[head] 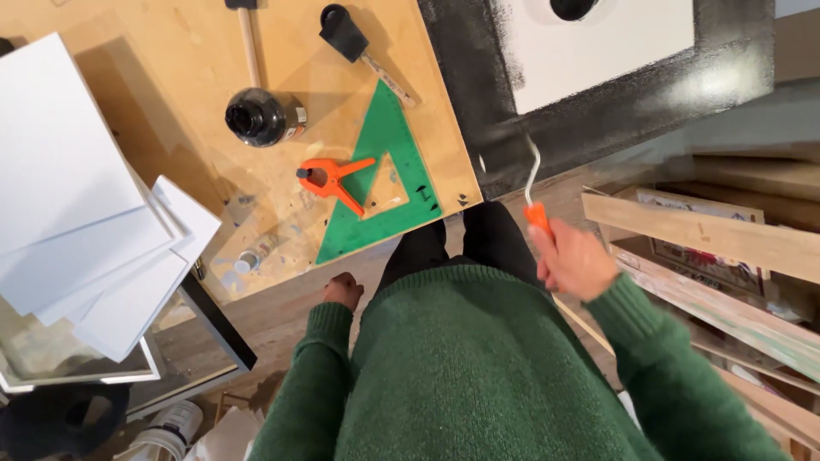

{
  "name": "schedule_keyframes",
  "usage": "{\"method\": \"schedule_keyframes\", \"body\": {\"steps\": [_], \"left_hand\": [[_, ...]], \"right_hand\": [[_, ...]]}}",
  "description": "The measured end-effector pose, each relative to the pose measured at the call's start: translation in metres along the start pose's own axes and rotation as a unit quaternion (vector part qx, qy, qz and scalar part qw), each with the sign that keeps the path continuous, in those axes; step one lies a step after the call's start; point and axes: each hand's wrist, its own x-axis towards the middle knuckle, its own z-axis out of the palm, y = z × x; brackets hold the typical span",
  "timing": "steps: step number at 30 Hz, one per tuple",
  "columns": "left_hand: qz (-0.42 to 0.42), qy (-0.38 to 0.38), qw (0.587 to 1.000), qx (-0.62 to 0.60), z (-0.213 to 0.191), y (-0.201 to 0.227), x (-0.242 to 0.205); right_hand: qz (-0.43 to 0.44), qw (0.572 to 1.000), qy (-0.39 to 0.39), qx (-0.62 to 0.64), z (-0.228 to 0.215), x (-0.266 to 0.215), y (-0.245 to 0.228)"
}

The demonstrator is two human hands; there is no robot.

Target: Applying black paint to the inner edge of a picture frame using a small roller.

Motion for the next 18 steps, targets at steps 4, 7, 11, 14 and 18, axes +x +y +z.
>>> {"method": "schedule_keyframes", "body": {"steps": [4,7,11,14,18], "left_hand": [[0.002,-0.012,1.0,0.027,0.002,-0.001,0.01],[0.014,-0.013,0.999,0.026,0.002,0.005,0.01],[-0.013,-0.013,1.0,0.008,0.001,0.012,0.007],[-0.027,-0.008,1.0,-0.001,0.003,0.015,0.009],[-0.008,0.0,1.0,-0.003,0.005,0.015,0.002]], "right_hand": [[0.065,0.998,0.013,0.014,0.005,-0.007,-0.012],[0.041,0.998,0.002,0.04,-0.006,0.012,-0.035],[-0.019,0.998,0.028,0.062,-0.028,0.055,-0.072],[-0.036,0.998,0.033,0.044,-0.043,0.07,-0.088],[-0.037,0.999,0.02,0.013,-0.041,0.059,-0.068]]}}
